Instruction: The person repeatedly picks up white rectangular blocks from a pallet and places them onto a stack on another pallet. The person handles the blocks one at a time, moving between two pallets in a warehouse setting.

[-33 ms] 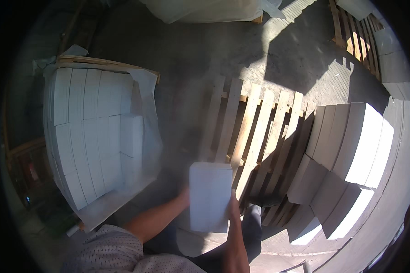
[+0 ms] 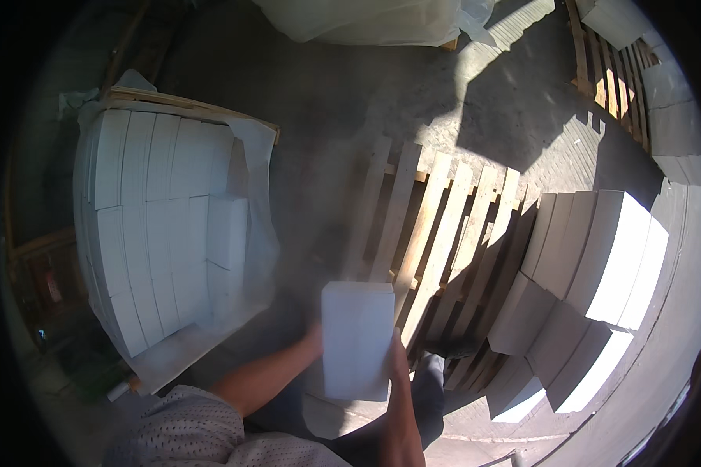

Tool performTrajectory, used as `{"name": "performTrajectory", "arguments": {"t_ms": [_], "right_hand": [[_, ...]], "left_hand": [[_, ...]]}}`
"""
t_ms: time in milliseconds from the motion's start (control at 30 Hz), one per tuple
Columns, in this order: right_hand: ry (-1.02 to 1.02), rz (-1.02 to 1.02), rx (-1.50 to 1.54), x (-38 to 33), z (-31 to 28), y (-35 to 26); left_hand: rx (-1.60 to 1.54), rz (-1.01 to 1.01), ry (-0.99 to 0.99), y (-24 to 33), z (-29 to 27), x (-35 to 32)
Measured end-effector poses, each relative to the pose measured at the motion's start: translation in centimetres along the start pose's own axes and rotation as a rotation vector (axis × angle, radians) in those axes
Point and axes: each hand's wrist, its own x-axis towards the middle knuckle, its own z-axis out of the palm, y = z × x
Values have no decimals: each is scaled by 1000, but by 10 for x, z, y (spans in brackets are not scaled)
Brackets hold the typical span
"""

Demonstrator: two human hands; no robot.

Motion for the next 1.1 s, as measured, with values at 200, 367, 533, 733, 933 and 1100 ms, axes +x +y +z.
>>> {"name": "performTrajectory", "arguments": {"t_ms": [200,367,533,733,933,1100], "right_hand": [[-142,-87,-503,-53,123,-88],[-274,-57,-706,-88,239,-166],[-405,-114,-1086,-68,323,-163],[-469,-154,-1655,-36,451,-156],[-609,-427,-1916,-10,582,-154],[-812,-414,-2134,20,659,-135]], "left_hand": [[-197,120,-9,68,-40,-61],[-519,286,-233,106,-70,-87],[-656,392,-172,149,-90,-141],[-812,507,-164,196,-147,-163],[-1206,570,-445,248,-192,-139],[-732,886,183,281,-206,-134]]}}
